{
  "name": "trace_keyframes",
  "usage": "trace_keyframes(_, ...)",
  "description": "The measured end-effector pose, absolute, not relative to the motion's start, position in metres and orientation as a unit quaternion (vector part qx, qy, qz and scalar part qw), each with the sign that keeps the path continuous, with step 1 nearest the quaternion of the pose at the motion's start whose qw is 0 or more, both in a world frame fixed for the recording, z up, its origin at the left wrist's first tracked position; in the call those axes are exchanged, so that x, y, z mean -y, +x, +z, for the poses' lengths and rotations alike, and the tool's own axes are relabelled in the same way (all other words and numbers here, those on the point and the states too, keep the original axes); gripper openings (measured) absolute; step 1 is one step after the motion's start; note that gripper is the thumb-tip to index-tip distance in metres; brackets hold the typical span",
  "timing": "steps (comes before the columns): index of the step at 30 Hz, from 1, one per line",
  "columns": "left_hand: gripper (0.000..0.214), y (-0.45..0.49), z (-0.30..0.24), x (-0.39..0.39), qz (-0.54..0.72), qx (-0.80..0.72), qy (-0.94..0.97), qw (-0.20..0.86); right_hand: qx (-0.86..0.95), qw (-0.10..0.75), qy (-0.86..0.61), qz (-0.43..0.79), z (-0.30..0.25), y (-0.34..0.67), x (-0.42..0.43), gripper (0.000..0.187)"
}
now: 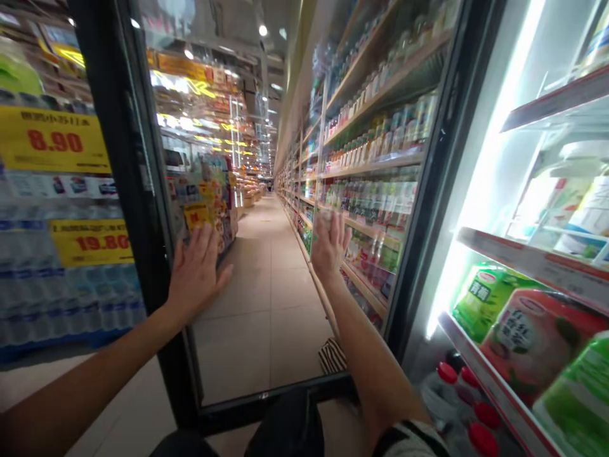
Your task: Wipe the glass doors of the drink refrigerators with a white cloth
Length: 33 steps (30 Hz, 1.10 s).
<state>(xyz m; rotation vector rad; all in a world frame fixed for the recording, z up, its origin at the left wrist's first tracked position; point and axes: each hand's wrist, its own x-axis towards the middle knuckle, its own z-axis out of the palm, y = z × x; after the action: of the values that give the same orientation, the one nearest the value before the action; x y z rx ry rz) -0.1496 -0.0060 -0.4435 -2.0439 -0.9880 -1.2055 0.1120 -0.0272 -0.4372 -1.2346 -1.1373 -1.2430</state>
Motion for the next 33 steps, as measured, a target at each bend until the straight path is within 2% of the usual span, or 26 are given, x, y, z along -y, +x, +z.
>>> trace_keyframes(2,0.067,-0.149,-0.444,0.007,-0.450,0.375,-0.762,0.277,0.426,0.547,-0.533,-0.485,-0.437,0.116,0.029,0.052)
trace_keyframes(3,0.067,-0.148,-0.445,0.007,-0.453,0.375,-0.760,0.279,0.438,0.542,-0.531,-0.481,-0.439,0.114,0.030,0.053)
trace_keyframes(8,0.069,-0.148,-0.448,0.004,-0.458,0.364,-0.750,0.310,0.604,0.383,-0.452,-0.532,-0.454,0.110,0.032,0.053)
trace_keyframes(14,0.072,-0.149,-0.451,-0.002,-0.468,0.349,-0.734,0.347,0.411,0.522,-0.520,-0.537,-0.439,0.136,0.033,0.054)
trace_keyframes(19,0.072,-0.150,-0.454,-0.005,-0.472,0.345,-0.729,0.355,0.587,0.381,-0.444,-0.559,-0.459,0.114,0.029,0.054)
trace_keyframes(21,0.073,-0.150,-0.454,-0.005,-0.472,0.343,-0.729,0.359,0.555,0.403,-0.458,-0.566,-0.457,0.123,0.029,0.051)
trace_keyframes(25,0.073,-0.149,-0.454,-0.005,-0.473,0.342,-0.728,0.360,0.377,0.538,-0.534,-0.533,-0.440,0.155,0.034,0.052)
trace_keyframes(27,0.073,-0.149,-0.454,-0.005,-0.473,0.348,-0.728,0.355,0.398,0.527,-0.532,-0.529,-0.441,0.160,0.037,0.053)
trace_keyframes(31,0.072,-0.148,-0.453,-0.004,-0.472,0.351,-0.728,0.352,0.538,0.422,-0.479,-0.550,-0.456,0.159,0.040,0.053)
trace_keyframes(33,0.071,-0.147,-0.453,-0.004,-0.473,0.352,-0.727,0.352,0.516,0.446,-0.484,-0.548,-0.459,0.163,0.040,0.054)
